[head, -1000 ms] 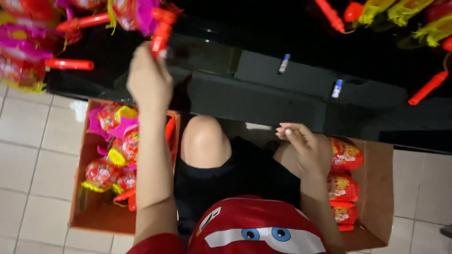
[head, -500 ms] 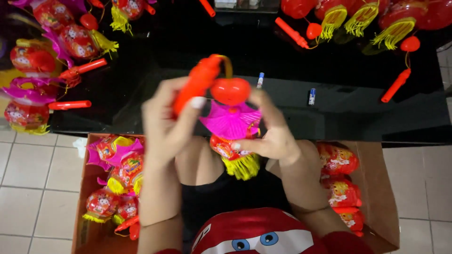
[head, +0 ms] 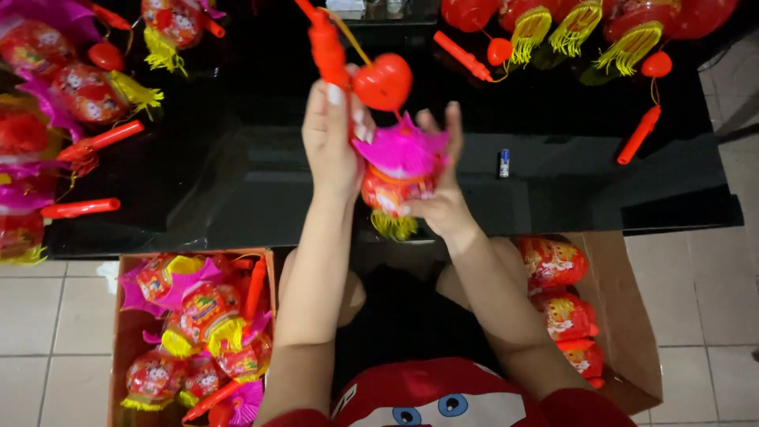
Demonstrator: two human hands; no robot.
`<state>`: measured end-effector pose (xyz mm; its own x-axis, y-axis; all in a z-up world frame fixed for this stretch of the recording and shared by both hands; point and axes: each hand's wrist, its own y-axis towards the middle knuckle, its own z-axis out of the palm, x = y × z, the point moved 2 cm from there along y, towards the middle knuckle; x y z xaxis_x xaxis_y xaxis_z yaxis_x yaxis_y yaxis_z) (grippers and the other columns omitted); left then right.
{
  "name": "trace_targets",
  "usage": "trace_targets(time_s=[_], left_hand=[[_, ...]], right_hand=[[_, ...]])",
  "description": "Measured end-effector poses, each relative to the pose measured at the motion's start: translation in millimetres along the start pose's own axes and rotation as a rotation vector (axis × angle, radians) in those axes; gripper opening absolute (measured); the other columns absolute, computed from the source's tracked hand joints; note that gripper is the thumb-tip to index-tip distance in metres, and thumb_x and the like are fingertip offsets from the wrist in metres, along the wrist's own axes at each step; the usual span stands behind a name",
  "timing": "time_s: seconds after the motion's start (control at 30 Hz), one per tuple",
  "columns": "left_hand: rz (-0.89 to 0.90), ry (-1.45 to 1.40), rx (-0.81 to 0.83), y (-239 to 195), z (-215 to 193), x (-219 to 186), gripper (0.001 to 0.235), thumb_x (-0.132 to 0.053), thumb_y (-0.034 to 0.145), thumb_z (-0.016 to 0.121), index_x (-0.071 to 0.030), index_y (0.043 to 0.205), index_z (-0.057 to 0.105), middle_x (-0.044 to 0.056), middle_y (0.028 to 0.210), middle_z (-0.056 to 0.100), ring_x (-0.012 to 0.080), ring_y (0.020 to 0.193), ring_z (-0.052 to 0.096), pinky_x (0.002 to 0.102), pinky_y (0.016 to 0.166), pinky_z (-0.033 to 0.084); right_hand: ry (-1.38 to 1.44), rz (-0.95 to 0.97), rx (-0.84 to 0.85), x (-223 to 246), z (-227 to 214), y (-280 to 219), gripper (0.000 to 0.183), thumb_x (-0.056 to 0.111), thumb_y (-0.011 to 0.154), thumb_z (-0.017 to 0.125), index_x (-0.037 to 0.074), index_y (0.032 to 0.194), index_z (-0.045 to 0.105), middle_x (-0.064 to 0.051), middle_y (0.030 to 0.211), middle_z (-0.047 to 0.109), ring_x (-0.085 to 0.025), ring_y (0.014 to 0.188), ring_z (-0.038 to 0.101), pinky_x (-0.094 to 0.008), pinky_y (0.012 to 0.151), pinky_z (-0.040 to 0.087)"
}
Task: The person assembles small decorative toys by inserting a red plastic handle into a red spherical ornament with a pink umbrella and yellow tassels. They repeatedly pick up the components, insert the handle, and place the assembled toy into a cardboard box.
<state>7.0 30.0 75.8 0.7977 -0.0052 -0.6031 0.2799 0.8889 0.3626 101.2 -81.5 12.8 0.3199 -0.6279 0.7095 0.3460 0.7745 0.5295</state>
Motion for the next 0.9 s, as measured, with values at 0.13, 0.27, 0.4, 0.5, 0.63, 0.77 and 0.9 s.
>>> trace_targets(time_s=[0.13, 0.27, 0.4, 0.5, 0.63, 0.77, 0.9], left_hand=[[0.018, -0.048, -0.015, 25, -22, 14, 0.034, -0.031, 0.111, 0.051, -0.001, 0.125, 0.057, 0.001, 0.074, 0.047, 0.0066, 0.059, 0.05, 0.022, 0.057, 0.048], [0.025, 0.058, -0.001, 30, -51, 34, 0.03, -0.025, 0.109, 0.058, -0.001, 0.126, 0.056, 0.004, 0.078, 0.052, 0.0109, 0.065, 0.055, 0.029, 0.068, 0.054], [-0.099, 0.384, -0.003, 17, -94, 44, 0.04, -0.018, 0.099, 0.077, -0.005, 0.13, 0.055, 0.004, 0.088, 0.064, 0.008, 0.074, 0.062, 0.027, 0.073, 0.056], [-0.204, 0.415, 0.044, 8, -93, 46, 0.05, -0.022, 0.092, 0.085, -0.003, 0.126, 0.053, 0.004, 0.087, 0.061, 0.0098, 0.073, 0.062, 0.026, 0.065, 0.055], [-0.206, 0.318, 0.089, 4, -122, 83, 0.053, -0.02, 0.085, 0.09, -0.004, 0.121, 0.054, 0.008, 0.088, 0.063, 0.0165, 0.073, 0.066, 0.03, 0.062, 0.058], [-0.199, 0.11, 0.118, -7, -124, 101, 0.067, -0.027, 0.081, 0.092, -0.005, 0.126, 0.049, 0.011, 0.106, 0.065, 0.0193, 0.093, 0.069, 0.035, 0.081, 0.06], [-0.29, 0.06, 0.293, -5, -51, 54, 0.082, 0.013, 0.064, 0.094, -0.002, 0.126, 0.043, 0.021, 0.099, 0.066, 0.0286, 0.074, 0.07, 0.046, 0.065, 0.062]], right_hand=[[0.025, 0.203, -0.041, -39, -28, -8, 0.125, -0.025, 0.06, 0.086, 0.025, 0.16, 0.031, -0.008, 0.143, 0.057, -0.031, 0.132, 0.057, -0.051, 0.108, 0.052], [-0.113, 0.252, -0.153, -37, -39, 2, 0.104, -0.014, 0.056, 0.094, 0.015, 0.145, 0.048, -0.012, 0.125, 0.068, -0.028, 0.116, 0.067, -0.045, 0.099, 0.058], [-0.286, 0.17, -0.17, -13, -27, 9, 0.111, -0.006, 0.059, 0.1, 0.016, 0.151, 0.042, -0.007, 0.132, 0.062, -0.021, 0.124, 0.061, -0.042, 0.109, 0.055], [-0.245, 0.145, -0.163, -12, -37, 9, 0.108, -0.011, 0.067, 0.095, 0.015, 0.154, 0.035, -0.009, 0.136, 0.058, -0.023, 0.125, 0.061, -0.048, 0.105, 0.06], [-0.24, 0.079, -0.206, -27, -46, -4, 0.108, -0.004, 0.068, 0.096, 0.016, 0.153, 0.033, -0.007, 0.139, 0.054, -0.022, 0.126, 0.059, -0.05, 0.105, 0.06], [-0.146, 0.046, -0.255, -40, -49, -11, 0.107, -0.008, 0.07, 0.093, 0.017, 0.153, 0.032, -0.01, 0.138, 0.056, -0.025, 0.125, 0.061, -0.048, 0.102, 0.06], [-0.145, 0.043, -0.27, -56, -61, -18, 0.106, -0.008, 0.074, 0.091, 0.02, 0.154, 0.027, -0.011, 0.141, 0.054, -0.026, 0.13, 0.058, -0.044, 0.108, 0.056]])
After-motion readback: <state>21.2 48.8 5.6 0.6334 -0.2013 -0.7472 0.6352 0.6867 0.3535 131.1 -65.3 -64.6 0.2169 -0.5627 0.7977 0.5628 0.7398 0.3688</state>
